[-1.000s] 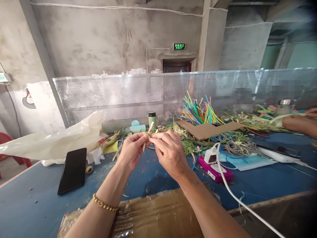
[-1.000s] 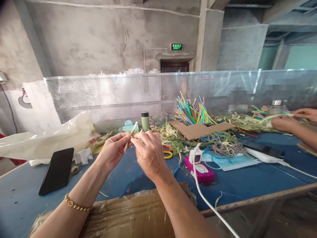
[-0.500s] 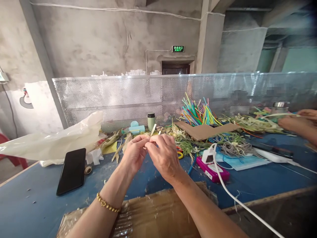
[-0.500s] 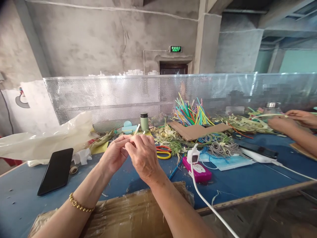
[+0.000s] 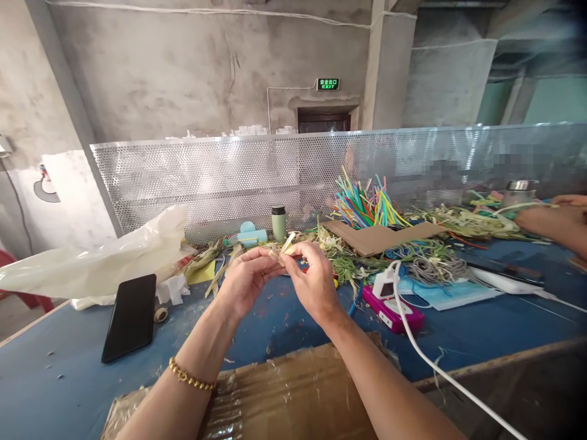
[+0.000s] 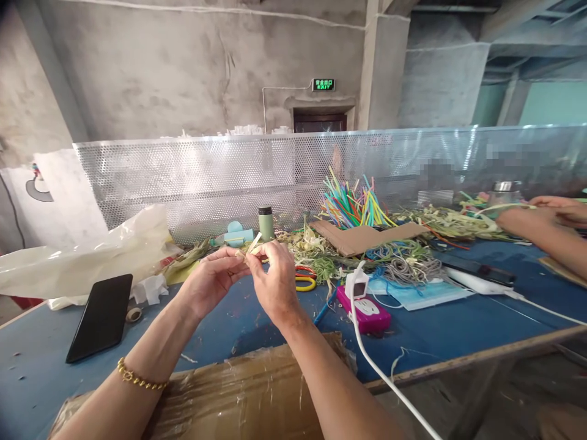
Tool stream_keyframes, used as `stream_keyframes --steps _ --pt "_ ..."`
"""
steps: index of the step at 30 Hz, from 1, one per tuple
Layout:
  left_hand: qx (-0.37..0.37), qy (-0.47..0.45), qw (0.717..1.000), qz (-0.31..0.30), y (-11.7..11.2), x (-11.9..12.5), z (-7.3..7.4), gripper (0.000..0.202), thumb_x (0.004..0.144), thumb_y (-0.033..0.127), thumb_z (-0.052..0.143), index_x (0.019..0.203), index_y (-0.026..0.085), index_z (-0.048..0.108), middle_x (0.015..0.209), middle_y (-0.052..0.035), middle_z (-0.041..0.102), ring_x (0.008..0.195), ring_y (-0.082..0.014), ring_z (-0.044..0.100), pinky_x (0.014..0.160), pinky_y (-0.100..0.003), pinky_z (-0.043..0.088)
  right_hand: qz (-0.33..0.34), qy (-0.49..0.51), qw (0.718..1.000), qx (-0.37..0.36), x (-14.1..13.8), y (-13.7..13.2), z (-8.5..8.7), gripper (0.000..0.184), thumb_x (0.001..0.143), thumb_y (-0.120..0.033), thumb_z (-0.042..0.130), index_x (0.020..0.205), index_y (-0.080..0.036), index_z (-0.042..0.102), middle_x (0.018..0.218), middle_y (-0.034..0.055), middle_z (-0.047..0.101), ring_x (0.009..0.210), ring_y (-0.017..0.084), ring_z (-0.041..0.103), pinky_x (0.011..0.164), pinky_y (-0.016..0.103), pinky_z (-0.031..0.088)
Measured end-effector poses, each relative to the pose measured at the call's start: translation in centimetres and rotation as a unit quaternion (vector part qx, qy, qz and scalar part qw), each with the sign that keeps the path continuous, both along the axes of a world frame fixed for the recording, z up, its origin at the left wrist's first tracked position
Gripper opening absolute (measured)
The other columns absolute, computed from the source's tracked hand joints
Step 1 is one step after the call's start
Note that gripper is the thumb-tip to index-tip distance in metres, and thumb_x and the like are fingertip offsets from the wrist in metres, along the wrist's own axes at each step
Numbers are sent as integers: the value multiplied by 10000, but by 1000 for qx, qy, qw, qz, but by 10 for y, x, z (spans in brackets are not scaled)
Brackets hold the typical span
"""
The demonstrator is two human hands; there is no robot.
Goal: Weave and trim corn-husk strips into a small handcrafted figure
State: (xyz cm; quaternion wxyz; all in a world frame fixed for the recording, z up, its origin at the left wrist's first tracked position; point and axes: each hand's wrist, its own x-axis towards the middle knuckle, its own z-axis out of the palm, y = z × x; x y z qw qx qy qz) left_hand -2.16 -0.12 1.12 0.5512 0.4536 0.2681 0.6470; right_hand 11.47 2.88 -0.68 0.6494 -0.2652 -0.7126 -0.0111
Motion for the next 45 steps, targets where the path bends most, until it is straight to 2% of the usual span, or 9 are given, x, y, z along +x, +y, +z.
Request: stream_keyframes --steps 4,9,14,19,23,31,39,45 --pt "0 21 1000 -5 0 -2 0 73 650 133 760 659 130 688 702 -40 708 691 -149 656 781 -315 530 2 -3 1000 -19 0 0 -1 118 864 -203 589 755 -204 542 766 37 625 763 191 556 709 326 434" --pt "9 30 999 -17 0 -1 -1 137 631 146 813 682 119 688 729 -33 707 700 -132 652 798 -297 523 -16 -7 1000 -4 -1 0 0 127 864 -192 578 748 -200 526 759 41 612 767 196 546 723 336 427" --pt "42 31 999 11 1 2 -3 168 620 162 831 677 111 682 680 -18 684 657 -111 628 741 -257 514 -29 -16 999 -14 -1 0 0 124 846 -194 579 735 -201 523 799 53 610 816 205 548 774 347 434" --pt "43 33 998 18 3 -2 -1 147 649 165 812 706 109 688 704 -38 698 692 -131 656 749 -259 513 15 -3 999 -45 5 1 4 131 880 -243 540 764 -197 580 889 70 648 891 211 575 834 352 440" --pt "27 24 999 19 3 -7 1 133 666 171 799 696 109 685 719 -56 709 718 -146 678 746 -250 514 54 -8 992 -110 12 6 7 234 929 -274 455 868 -188 664 945 77 690 916 210 605 808 335 452" --pt "39 24 999 21 2 -10 3 109 692 150 769 704 94 677 691 -61 691 665 -121 651 685 -219 510 76 -38 983 -162 14 14 2 118 836 -227 590 842 -158 686 837 59 676 763 171 608 711 296 471" --pt "0 -33 998 50 6 -13 2 95 659 86 756 714 79 679 682 -54 683 677 -127 670 670 -208 527 102 -35 988 -112 11 8 3 49 840 -186 614 815 -172 654 750 24 667 634 132 582 635 260 472" --pt "0 -1 998 67 6 -12 1 121 634 125 780 679 91 672 666 -47 675 670 -134 665 672 -225 516 19 -94 995 16 9 2 3 145 888 -133 535 767 -185 596 792 48 589 753 164 560 717 297 461"
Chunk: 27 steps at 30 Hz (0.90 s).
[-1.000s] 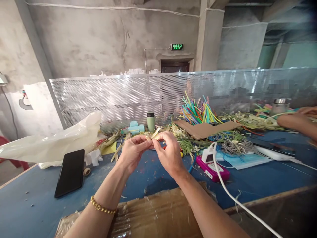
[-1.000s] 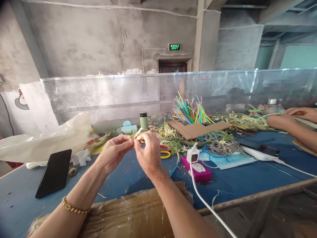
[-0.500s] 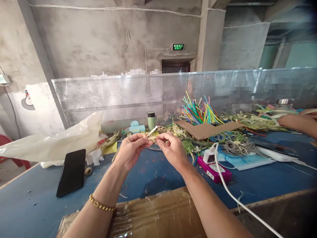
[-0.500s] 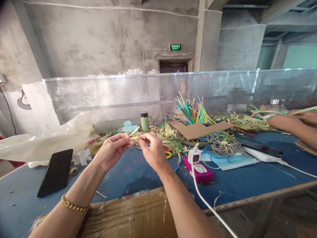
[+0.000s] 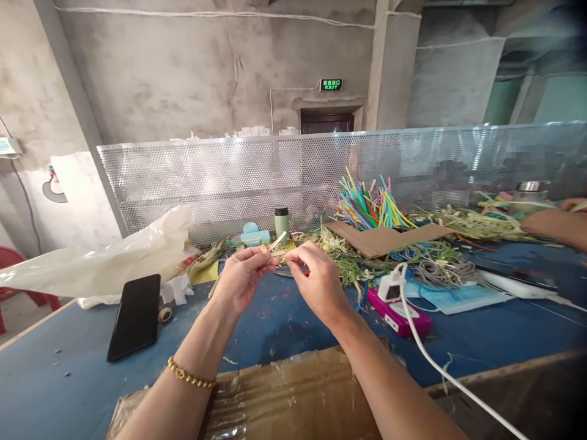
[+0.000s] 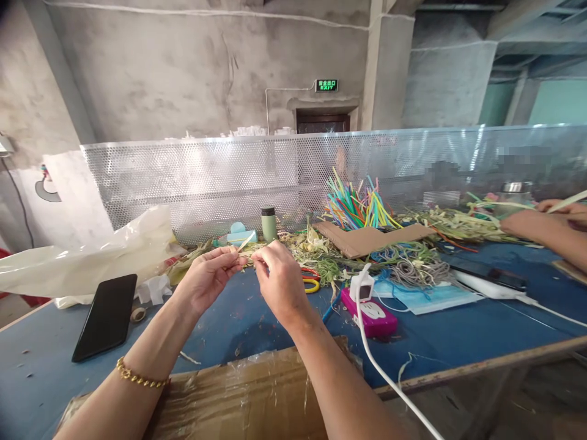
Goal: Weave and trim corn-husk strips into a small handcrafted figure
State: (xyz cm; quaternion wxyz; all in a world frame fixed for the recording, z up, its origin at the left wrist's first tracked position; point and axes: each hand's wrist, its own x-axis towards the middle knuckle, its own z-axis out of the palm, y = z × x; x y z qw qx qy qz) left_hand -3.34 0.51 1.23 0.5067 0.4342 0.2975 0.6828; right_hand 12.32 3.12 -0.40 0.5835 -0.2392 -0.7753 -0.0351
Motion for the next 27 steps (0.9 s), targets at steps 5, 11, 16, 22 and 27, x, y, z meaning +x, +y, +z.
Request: stream_keyframes --steps 5,11,16,22,27 --pt "40 74 996 33 -3 6 0 114 618 162 771 638 108 672 620 -27 661 592 -102 603 641 -227 478 58 16 998 -28 -3 -7 3 101 888 -144 549 809 -182 597 822 45 612 757 152 577 704 275 472" --pt "58 141 986 69 -4 13 -1 77 639 153 741 687 136 683 622 -5 670 603 -114 605 651 -247 479 97 69 986 -118 -4 -7 3 75 869 -178 574 806 -175 614 792 35 660 672 132 586 649 249 480" --pt "71 174 979 77 -4 14 -2 72 664 173 747 711 144 701 665 -7 684 634 -125 617 669 -252 493 92 57 989 -99 -3 -2 1 93 862 -188 574 796 -178 638 831 55 647 734 154 591 691 277 489" --pt "79 188 977 59 -4 13 -3 74 661 180 766 689 146 706 663 -25 692 649 -145 629 672 -266 492 113 62 983 -135 -1 -2 1 85 861 -192 585 794 -191 638 767 28 649 682 144 596 652 268 493" --pt "64 220 973 25 -9 12 1 77 679 197 755 720 143 721 646 -56 710 642 -164 639 670 -283 485 32 50 996 -64 3 1 3 67 839 -196 651 790 -216 692 808 38 648 777 178 589 738 319 481"
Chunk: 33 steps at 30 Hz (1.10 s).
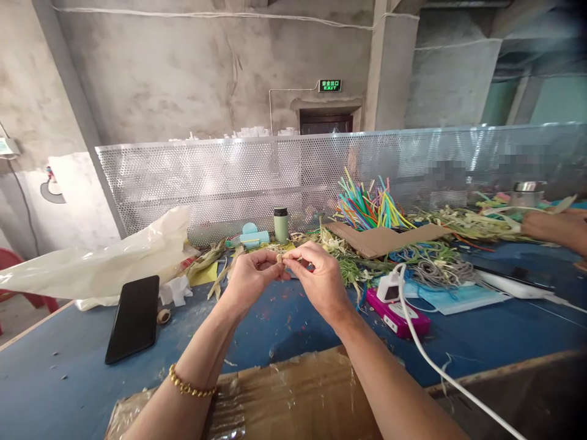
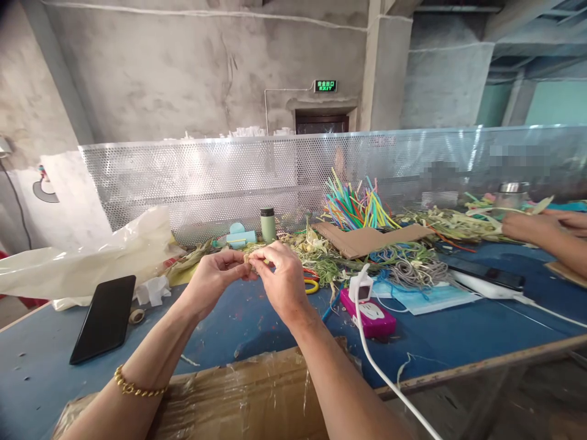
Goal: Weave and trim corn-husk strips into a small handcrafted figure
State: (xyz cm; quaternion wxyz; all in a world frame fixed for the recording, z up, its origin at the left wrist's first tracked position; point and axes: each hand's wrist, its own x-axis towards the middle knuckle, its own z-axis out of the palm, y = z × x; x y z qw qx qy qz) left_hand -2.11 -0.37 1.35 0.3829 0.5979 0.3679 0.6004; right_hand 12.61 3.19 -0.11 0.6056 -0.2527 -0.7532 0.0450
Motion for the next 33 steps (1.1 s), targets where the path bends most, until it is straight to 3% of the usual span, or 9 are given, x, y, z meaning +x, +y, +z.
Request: stream_keyframes --steps 4,10,16,21,26,33 --pt "-10 36 999 -23 -5 -3 3 55 693 191 736 721 145 728 649 -67 714 624 -157 622 663 -283 468 -46 -2 999 30 3 3 2 41 782 -202 731 771 -239 719 871 41 675 916 218 587 862 388 454" --pt "-24 12 997 -74 -4 -8 2 100 728 220 722 759 125 726 655 -78 704 617 -152 608 649 -281 455 77 23 994 -70 4 5 3 44 828 -204 674 811 -215 714 805 21 704 779 180 635 763 342 504" --pt "-28 -79 994 -68 0 -8 0 108 692 200 760 705 111 699 685 -70 687 650 -158 637 652 -273 458 -12 46 998 31 4 1 4 33 800 -208 707 790 -234 723 987 67 639 1006 227 574 920 417 455" --pt "-31 -125 991 -41 1 -9 1 129 680 201 777 710 99 704 672 -67 682 632 -148 636 652 -272 471 32 12 999 6 4 -3 5 51 834 -206 666 819 -230 709 809 31 623 839 188 584 789 350 485" --pt "-23 -125 990 -63 2 -9 0 126 688 202 774 710 99 704 671 -62 680 630 -139 632 671 -267 482 67 -11 997 -28 2 -4 5 92 838 -181 634 794 -205 711 776 25 623 742 154 585 670 277 471" --pt "-11 -115 992 -57 0 -6 1 123 688 210 769 696 108 699 657 -54 675 624 -135 617 675 -266 472 87 10 992 -92 1 -6 3 104 842 -212 621 752 -194 670 737 20 673 663 143 599 637 262 483"
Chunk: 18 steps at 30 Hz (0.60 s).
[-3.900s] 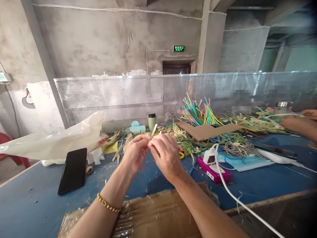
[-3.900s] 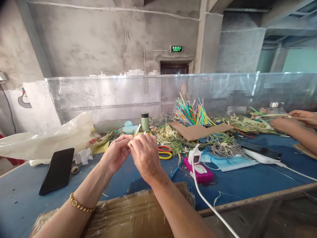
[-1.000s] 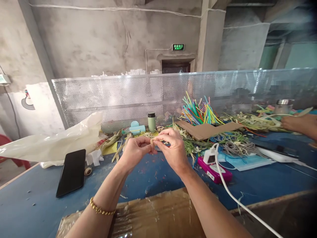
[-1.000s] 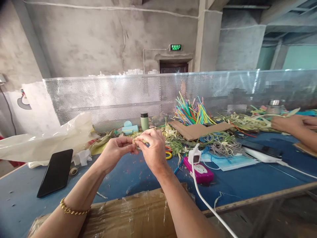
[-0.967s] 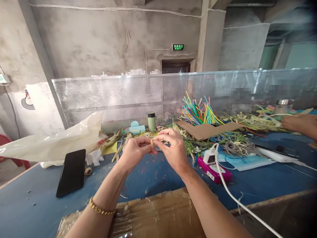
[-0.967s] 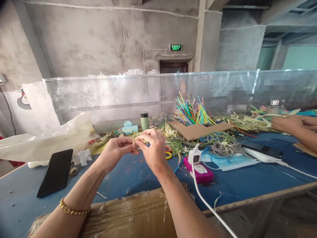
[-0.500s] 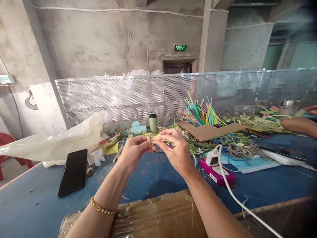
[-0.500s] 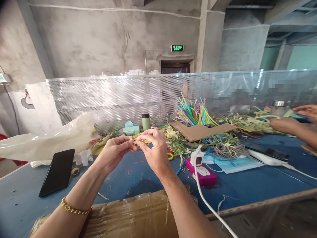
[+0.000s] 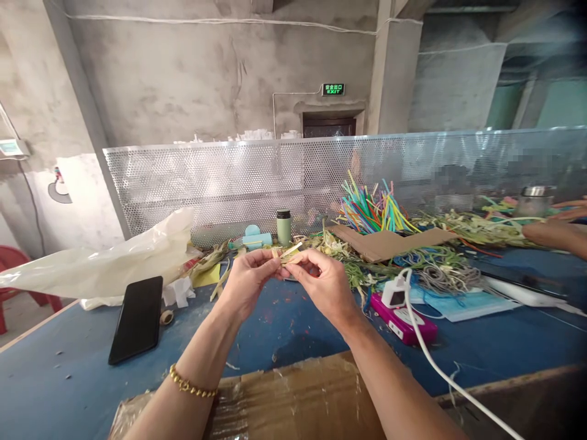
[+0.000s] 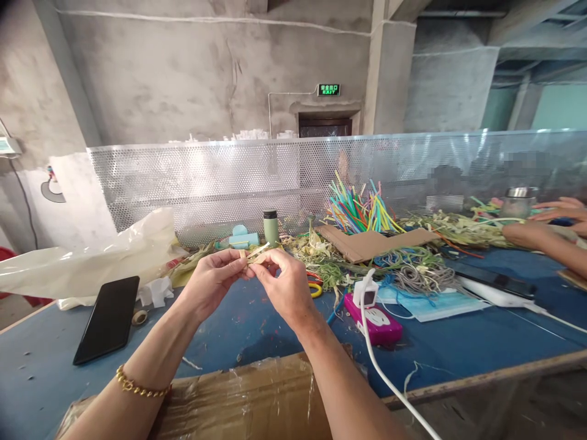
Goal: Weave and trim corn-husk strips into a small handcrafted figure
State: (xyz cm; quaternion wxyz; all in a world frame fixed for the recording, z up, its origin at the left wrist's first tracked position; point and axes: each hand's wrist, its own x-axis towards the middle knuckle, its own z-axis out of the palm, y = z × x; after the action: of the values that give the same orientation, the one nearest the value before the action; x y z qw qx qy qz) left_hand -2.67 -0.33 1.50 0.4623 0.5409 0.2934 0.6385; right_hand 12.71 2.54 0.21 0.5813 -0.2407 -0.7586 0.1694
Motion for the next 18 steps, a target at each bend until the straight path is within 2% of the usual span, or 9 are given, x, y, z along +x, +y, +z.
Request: stream_keyframes --steps 6,12,18 --pt "11 0 1000 12 0 2 0 122 693 218 760 701 111 703 649 -55 675 610 -131 604 674 -271 469 30 27 999 -33 -2 -3 1 111 827 -227 640 725 -187 659 701 21 691 612 137 609 585 248 480" --pt "21 30 999 3 1 2 -1 120 717 221 740 742 109 708 685 -61 689 637 -143 626 681 -274 480 2 -5 1000 22 0 -3 3 167 836 -191 603 690 -188 686 718 29 648 664 145 585 634 264 473" --pt "25 25 998 43 2 3 -2 105 707 215 737 723 121 694 655 -39 678 596 -129 605 652 -269 484 -13 -16 1000 0 -1 2 -2 119 803 -172 589 713 -184 666 721 31 663 662 151 589 635 268 478"
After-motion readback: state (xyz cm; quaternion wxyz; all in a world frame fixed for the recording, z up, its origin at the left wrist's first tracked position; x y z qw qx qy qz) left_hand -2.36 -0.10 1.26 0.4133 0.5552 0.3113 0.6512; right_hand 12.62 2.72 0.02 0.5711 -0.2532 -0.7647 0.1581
